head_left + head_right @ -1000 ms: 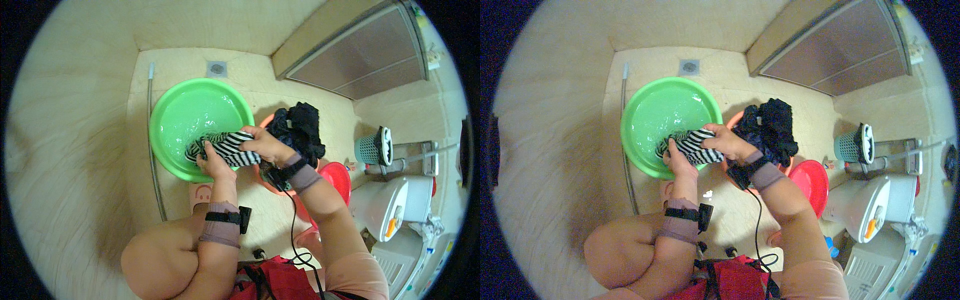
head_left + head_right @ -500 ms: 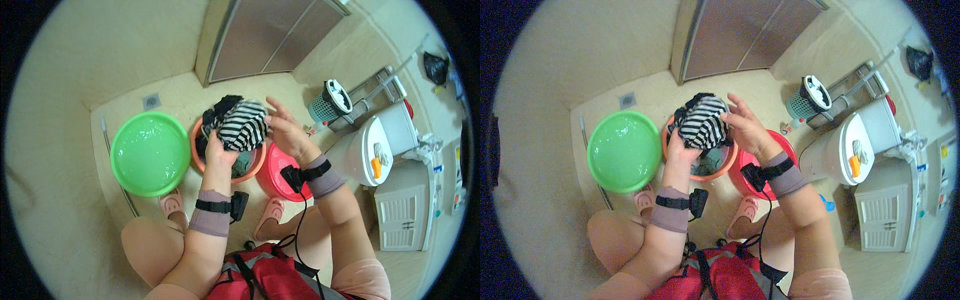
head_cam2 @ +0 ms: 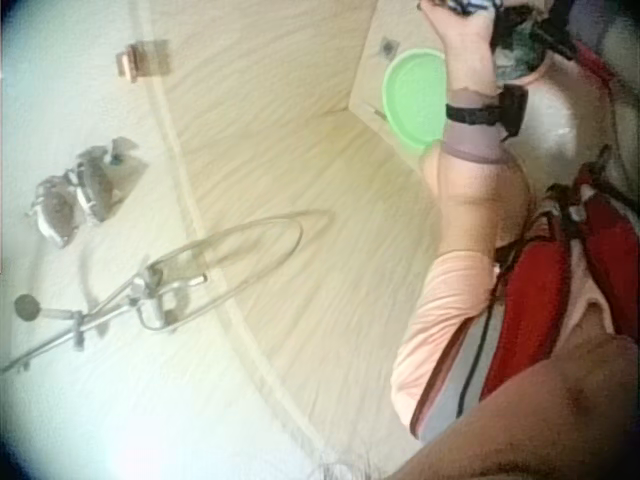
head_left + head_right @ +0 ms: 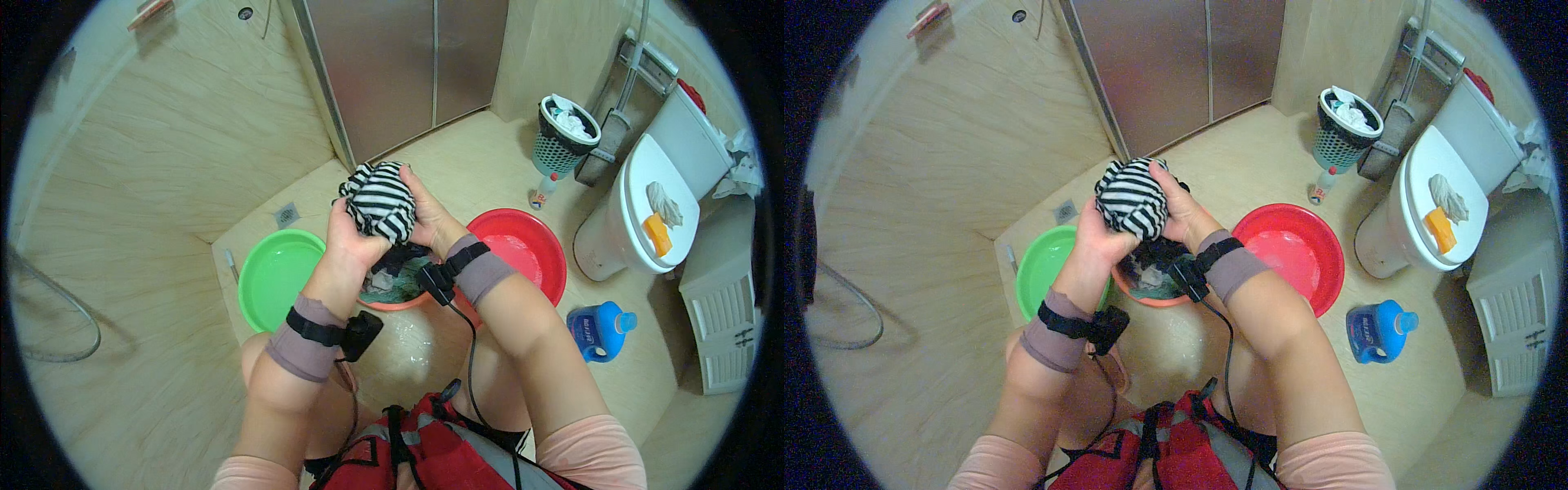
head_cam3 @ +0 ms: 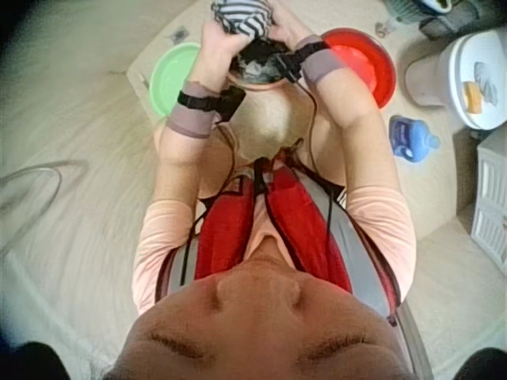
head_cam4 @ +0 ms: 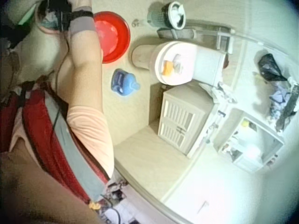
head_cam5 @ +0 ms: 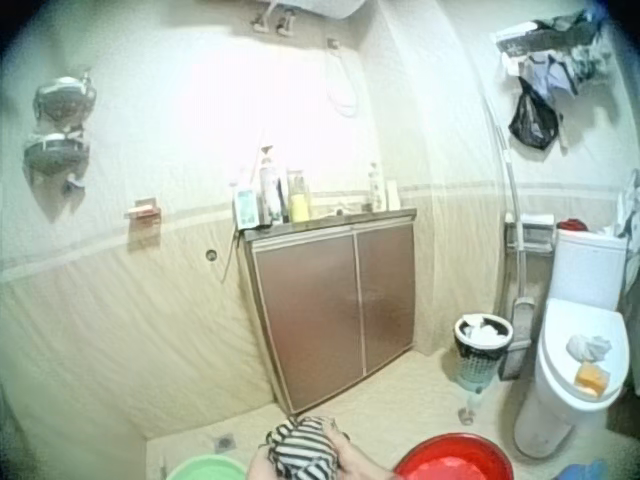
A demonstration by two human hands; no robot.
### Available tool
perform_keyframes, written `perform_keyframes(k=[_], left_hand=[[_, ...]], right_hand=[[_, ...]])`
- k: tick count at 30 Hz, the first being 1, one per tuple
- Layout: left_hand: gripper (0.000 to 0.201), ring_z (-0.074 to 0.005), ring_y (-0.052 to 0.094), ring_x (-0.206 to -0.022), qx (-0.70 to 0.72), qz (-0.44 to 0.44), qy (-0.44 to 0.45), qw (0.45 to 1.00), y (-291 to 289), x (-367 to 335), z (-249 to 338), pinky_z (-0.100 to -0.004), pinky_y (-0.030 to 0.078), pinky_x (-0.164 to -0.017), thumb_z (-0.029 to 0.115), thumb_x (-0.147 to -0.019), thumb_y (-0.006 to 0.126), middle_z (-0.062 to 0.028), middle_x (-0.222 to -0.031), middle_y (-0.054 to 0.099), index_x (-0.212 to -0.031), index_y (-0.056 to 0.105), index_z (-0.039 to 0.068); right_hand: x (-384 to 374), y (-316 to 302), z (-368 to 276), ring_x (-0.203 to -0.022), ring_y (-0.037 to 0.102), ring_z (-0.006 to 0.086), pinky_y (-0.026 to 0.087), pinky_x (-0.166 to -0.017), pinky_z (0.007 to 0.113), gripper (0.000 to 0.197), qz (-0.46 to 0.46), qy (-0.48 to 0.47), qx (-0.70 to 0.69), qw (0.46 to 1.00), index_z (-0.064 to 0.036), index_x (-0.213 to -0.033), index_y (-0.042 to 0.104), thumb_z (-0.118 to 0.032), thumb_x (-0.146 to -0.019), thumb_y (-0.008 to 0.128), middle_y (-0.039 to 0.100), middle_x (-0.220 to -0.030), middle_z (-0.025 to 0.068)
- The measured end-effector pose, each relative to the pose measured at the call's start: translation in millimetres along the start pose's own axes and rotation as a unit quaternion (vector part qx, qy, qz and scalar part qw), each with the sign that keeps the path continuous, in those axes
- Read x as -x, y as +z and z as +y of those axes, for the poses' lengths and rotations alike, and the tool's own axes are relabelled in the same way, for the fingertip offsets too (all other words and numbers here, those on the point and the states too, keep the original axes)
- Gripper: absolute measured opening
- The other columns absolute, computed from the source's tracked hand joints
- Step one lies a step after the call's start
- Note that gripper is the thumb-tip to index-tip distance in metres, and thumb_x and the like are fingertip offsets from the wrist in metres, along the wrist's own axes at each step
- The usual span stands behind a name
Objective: The person fills a red basin with water from a shower head, adds laundry detergent, and then hand-washes several pieces of clothing by scrubbing them in a second basin.
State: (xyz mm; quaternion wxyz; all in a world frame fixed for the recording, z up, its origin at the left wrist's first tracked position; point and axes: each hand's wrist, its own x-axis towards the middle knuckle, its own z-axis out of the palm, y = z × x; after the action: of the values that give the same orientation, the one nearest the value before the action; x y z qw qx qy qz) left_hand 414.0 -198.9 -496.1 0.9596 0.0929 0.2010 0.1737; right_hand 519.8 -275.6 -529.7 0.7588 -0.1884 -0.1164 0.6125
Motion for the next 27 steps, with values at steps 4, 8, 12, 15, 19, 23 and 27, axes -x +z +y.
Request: perform_keyframes(k=[4, 8, 12, 15, 19, 23, 27], left_hand=[[0.043, -0.0286, 0.058, -0.106, -0.134, 0.024, -0.103, 0.985, -12.4, 6.2, 5.2, -0.0452, 0.047, -0.094, 0.033, -0.095, 0.031, -0.0128, -0.115, 0.060, -0.117, 0.056, 0.005], [0.056, -0.0357, 0.052, -0.114, -0.232, 0.048, -0.231, 0.944, -35.6, 6.1, 13.9, -0.0665, 0.035, -0.094, 0.056, -0.091, 0.036, -0.0128, -0.125, 0.055, -0.125, 0.053, 0.015], [0.071, -0.0357, 0.049, -0.118, -0.186, 0.085, -0.197, 0.959, -36.2, -1.7, 11.6, -0.0650, 0.030, -0.098, 0.071, -0.085, 0.033, -0.0113, -0.128, 0.053, -0.128, 0.050, 0.017], [0.059, -0.0292, 0.058, -0.104, -0.216, 0.060, -0.170, 0.960, -43.6, -16.1, 12.1, -0.0518, 0.044, -0.090, 0.064, -0.085, 0.042, -0.0086, -0.113, 0.062, -0.116, 0.059, 0.017], [0.039, -0.0247, 0.066, -0.082, -0.247, 0.066, -0.038, 0.966, -79.3, -45.4, 12.0, -0.0403, 0.054, -0.073, 0.047, -0.089, 0.051, -0.0047, -0.094, 0.069, -0.103, 0.063, 0.013], [0.020, -0.0244, 0.067, -0.079, -0.300, 0.155, 0.035, 0.940, -71.5, -44.0, 5.3, -0.0373, 0.055, -0.067, 0.026, -0.090, 0.055, -0.0081, -0.089, 0.068, -0.099, 0.062, 0.010], [0.018, -0.0171, 0.062, -0.072, -0.426, 0.119, 0.181, 0.879, -72.6, -45.9, 3.0, -0.0305, 0.051, -0.065, 0.018, -0.084, 0.063, -0.0070, -0.083, 0.065, -0.095, 0.060, 0.004]], right_hand=[[-8.0, -18.3, -8.0, -0.084, 0.065, 0.0217, 0.055, -0.075, 0.038, 0.029, 0.001, -0.039, 0.033, 0.999, -0.0071, -0.104, 0.058, -0.022, -0.082, 0.070, 0.066, -0.094, 0.0086], [-8.0, -21.0, 1.8, -0.086, 0.064, 0.0223, 0.054, -0.072, 0.035, 0.052, 0.139, -0.144, 0.182, 0.963, -0.0017, -0.116, 0.050, -0.010, -0.072, 0.077, 0.063, -0.100, 0.0112], [-5.9, -28.0, 5.0, -0.093, 0.061, 0.0225, 0.052, -0.076, 0.033, 0.078, 0.137, -0.121, 0.257, 0.949, 0.0064, -0.131, 0.037, -0.018, -0.070, 0.079, 0.060, -0.108, 0.0159], [-12.7, -35.5, 13.8, -0.089, 0.063, 0.0208, 0.052, -0.076, 0.033, 0.067, 0.222, -0.107, 0.239, 0.939, 0.0021, -0.125, 0.044, -0.022, -0.073, 0.077, 0.062, -0.103, 0.0124], [-13.2, -22.5, 19.8, -0.077, 0.064, 0.0211, 0.052, -0.069, 0.035, 0.038, 0.203, -0.093, 0.200, 0.954, -0.0001, -0.109, 0.055, -0.022, -0.081, 0.068, 0.065, -0.092, 0.0094], [-20.7, -30.9, 17.8, -0.073, 0.064, 0.0217, 0.052, -0.066, 0.038, 0.027, 0.252, -0.078, 0.192, 0.945, -0.0019, -0.102, 0.059, -0.020, -0.082, 0.064, 0.066, -0.086, 0.0096], [-26.4, -41.4, 17.1, -0.072, 0.064, 0.0264, 0.051, -0.067, 0.042, 0.025, 0.282, -0.004, 0.123, 0.952, -0.0021, -0.096, 0.061, -0.022, -0.080, 0.061, 0.065, -0.085, 0.0127]])
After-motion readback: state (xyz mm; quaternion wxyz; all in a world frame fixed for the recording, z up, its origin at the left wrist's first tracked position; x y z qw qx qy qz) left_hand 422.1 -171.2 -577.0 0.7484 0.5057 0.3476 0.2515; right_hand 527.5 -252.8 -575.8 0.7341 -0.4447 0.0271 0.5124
